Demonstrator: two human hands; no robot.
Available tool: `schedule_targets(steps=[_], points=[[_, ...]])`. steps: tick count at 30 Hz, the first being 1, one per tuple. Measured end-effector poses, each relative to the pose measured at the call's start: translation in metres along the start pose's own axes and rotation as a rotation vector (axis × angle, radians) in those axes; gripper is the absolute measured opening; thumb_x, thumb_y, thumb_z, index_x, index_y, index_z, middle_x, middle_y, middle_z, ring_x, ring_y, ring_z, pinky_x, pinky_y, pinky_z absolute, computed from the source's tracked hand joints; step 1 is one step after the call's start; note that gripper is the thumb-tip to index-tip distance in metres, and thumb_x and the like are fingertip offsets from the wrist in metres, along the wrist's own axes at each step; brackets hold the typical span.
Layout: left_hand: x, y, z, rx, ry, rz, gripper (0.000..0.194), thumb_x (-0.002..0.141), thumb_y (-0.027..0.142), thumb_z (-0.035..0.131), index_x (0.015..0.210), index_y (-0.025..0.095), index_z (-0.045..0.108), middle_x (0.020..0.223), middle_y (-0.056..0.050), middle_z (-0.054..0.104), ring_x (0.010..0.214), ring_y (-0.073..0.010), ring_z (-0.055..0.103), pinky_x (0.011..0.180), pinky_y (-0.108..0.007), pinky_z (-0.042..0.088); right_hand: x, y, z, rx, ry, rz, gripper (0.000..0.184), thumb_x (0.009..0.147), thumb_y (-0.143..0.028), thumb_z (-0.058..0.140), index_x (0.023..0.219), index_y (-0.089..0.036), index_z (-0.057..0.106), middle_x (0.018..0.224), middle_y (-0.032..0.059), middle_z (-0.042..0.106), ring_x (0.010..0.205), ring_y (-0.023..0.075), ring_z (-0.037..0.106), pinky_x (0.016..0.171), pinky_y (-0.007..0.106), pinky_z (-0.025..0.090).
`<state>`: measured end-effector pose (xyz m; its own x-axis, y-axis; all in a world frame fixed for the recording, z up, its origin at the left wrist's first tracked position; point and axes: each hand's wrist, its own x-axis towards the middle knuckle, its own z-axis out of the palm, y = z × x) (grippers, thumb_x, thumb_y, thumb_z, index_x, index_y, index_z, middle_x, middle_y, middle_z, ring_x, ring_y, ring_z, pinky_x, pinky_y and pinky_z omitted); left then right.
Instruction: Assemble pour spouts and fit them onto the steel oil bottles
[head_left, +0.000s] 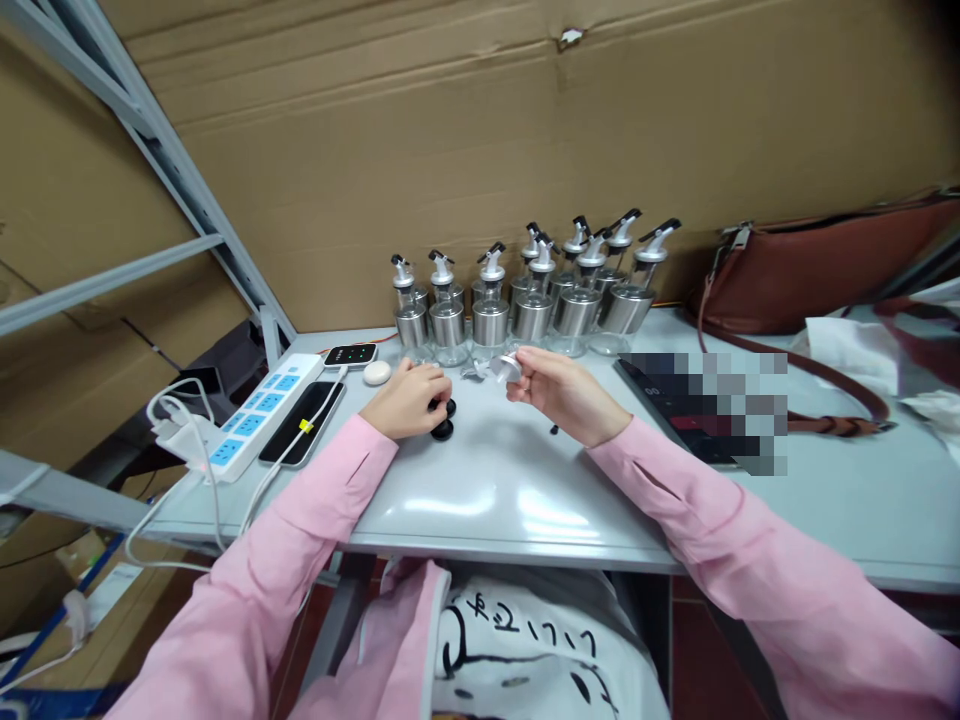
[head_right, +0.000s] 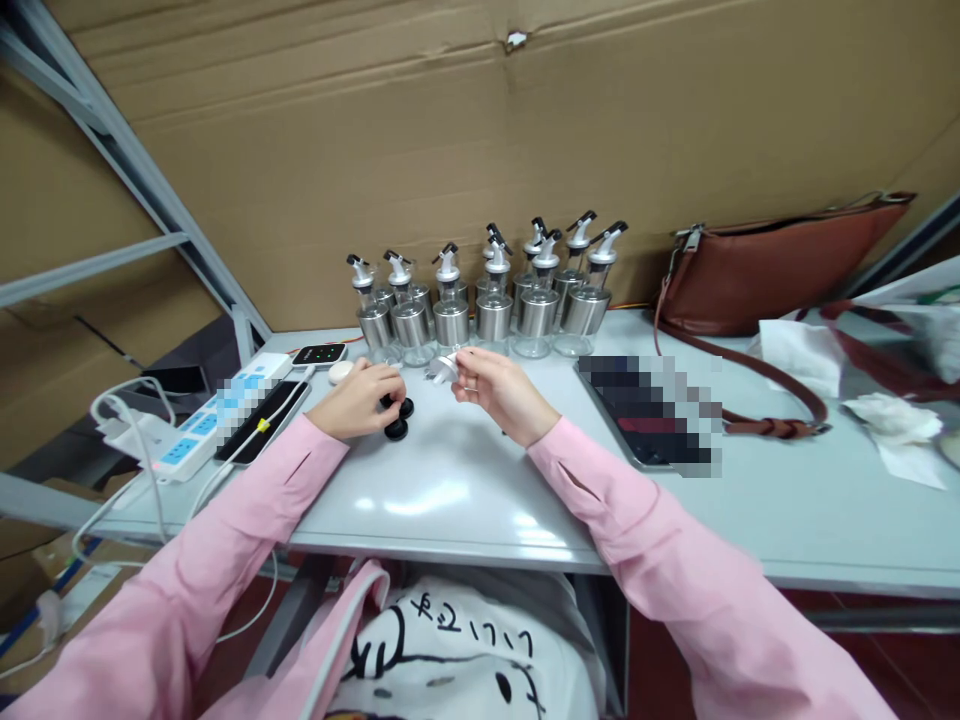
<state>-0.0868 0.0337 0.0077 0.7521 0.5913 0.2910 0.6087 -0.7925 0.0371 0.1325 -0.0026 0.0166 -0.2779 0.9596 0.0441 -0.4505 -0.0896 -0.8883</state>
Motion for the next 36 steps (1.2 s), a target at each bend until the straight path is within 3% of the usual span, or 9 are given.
schedule_targets(steps=[4, 9, 17, 23, 31, 36], points=[[0.001, 0.004, 0.004, -0.045, 0.091, 0.021, 0.009, 0.081, 0.016, 0.046, 0.073, 0.017, 0.050, 0.075, -0.002, 0.058, 0.074, -0.0180, 0.052, 0.072, -0.033, 0.032, 0.002, 0.003, -0.002, -0.010, -0.007, -0.001, 0.021, 0.069, -0.031, 0.070, 0.066, -0.016, 0.057, 0.062, -0.0035, 0.049, 0.056, 0.0082, 0.046, 0.056, 0.024, 0.038], [0.004, 0.017, 0.014, -0.144, 0.388, -0.013, 0.011, 0.092, 0.019, 0.032, 0.091, 0.017, 0.043, 0.099, -0.011, 0.053, 0.093, -0.0204, 0.049, 0.080, -0.035, 0.039, 0.003, 0.009, -0.004, -0.016, -0.041, 0.013, 0.018, 0.072, -0.032, 0.068, 0.074, -0.017, 0.058, 0.074, -0.0028, 0.056, 0.062, 0.0082, 0.053, 0.056, 0.022, 0.041], [0.002, 0.027, 0.020, -0.268, 0.628, 0.004, 0.006, 0.093, 0.021, 0.029, 0.091, 0.021, 0.034, 0.093, -0.008, 0.049, 0.088, -0.0185, 0.049, 0.075, -0.034, 0.042, -0.003, 0.009, 0.004, -0.035, -0.228, 0.075, 0.026, 0.068, -0.038, 0.072, 0.081, -0.017, 0.062, 0.079, 0.0021, 0.064, 0.071, 0.0159, 0.064, 0.067, 0.030, 0.049], [0.002, 0.027, 0.018, -0.323, 0.637, 0.016, 0.007, 0.094, 0.024, 0.030, 0.091, 0.021, 0.036, 0.091, -0.007, 0.049, 0.085, -0.0180, 0.049, 0.077, -0.035, 0.043, -0.002, 0.011, 0.003, -0.040, -0.196, 0.026, 0.025, 0.068, -0.036, 0.073, 0.082, -0.017, 0.067, 0.079, 0.0034, 0.067, 0.074, 0.0140, 0.063, 0.070, 0.028, 0.049], [-0.001, 0.026, 0.021, -0.363, 0.462, 0.135, 0.022, 0.096, 0.021, 0.028, 0.105, 0.022, 0.048, 0.103, -0.007, 0.054, 0.088, -0.0142, 0.058, 0.075, -0.028, 0.048, 0.003, 0.008, -0.005, -0.011, -0.063, -0.015, 0.024, 0.066, -0.040, 0.074, 0.075, -0.019, 0.066, 0.069, -0.0005, 0.068, 0.059, 0.0112, 0.062, 0.065, 0.026, 0.050], [0.001, 0.024, 0.024, -0.346, 0.491, 0.095, 0.017, 0.096, 0.024, 0.037, 0.105, 0.020, 0.050, 0.105, -0.009, 0.059, 0.097, -0.0174, 0.059, 0.081, -0.033, 0.048, 0.003, 0.004, -0.004, -0.027, -0.048, -0.021, 0.025, 0.068, -0.040, 0.071, 0.077, -0.017, 0.065, 0.070, 0.0026, 0.070, 0.056, 0.0123, 0.062, 0.062, 0.028, 0.050]])
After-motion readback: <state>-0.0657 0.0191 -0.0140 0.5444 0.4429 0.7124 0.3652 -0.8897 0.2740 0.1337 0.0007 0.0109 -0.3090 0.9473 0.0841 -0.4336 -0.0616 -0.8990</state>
